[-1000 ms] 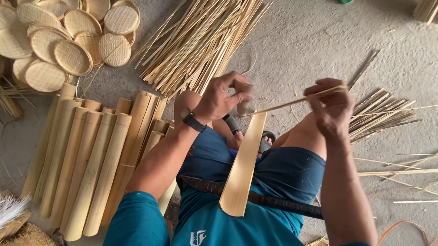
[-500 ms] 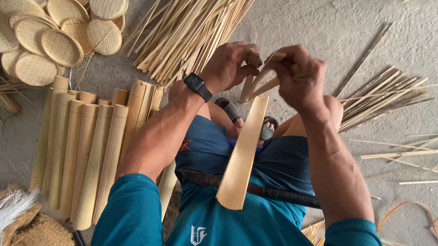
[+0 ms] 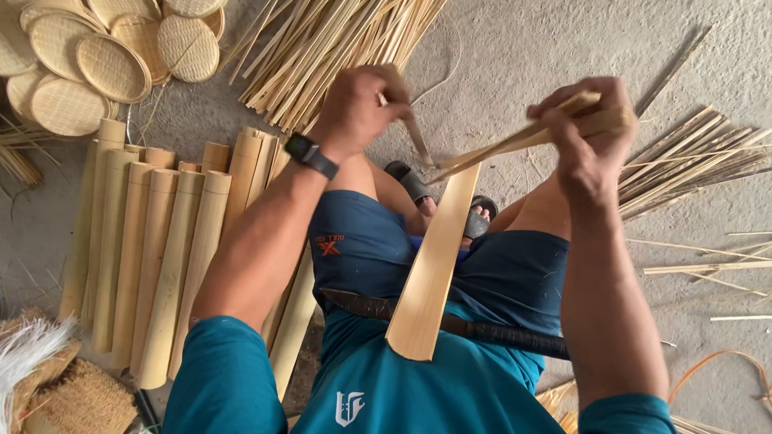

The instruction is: The person splits bamboo strips using a knife and a wooden mallet, then trims the ends of a small woven bamboo basket. The person works on the floor surrounded by bamboo materials and finished baskets.

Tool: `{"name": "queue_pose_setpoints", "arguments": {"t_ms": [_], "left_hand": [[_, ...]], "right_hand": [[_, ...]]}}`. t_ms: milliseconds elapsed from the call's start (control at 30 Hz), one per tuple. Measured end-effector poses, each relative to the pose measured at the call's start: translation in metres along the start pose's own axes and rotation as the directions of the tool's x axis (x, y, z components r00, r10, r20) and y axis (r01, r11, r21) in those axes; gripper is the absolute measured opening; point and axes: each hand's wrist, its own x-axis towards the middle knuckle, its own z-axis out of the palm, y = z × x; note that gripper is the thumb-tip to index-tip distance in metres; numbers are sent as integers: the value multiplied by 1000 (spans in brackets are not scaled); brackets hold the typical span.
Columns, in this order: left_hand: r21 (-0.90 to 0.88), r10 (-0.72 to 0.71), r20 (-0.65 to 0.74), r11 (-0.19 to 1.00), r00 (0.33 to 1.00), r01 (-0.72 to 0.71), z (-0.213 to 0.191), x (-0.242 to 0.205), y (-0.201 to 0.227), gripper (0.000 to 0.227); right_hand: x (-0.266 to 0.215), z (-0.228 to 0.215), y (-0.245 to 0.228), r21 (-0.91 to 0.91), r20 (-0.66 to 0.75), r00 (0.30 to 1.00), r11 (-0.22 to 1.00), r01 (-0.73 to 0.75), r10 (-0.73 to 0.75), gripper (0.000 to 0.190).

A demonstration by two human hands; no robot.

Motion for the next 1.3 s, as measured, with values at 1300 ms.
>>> {"name": "queue_pose_setpoints", "arguments": {"t_ms": [1300], "left_hand": [[-261, -4, -43, 965, 999, -8, 15, 17, 37, 14]], "right_hand": [[5, 22, -16, -522, 64, 997, 853, -3, 43, 2]]}}
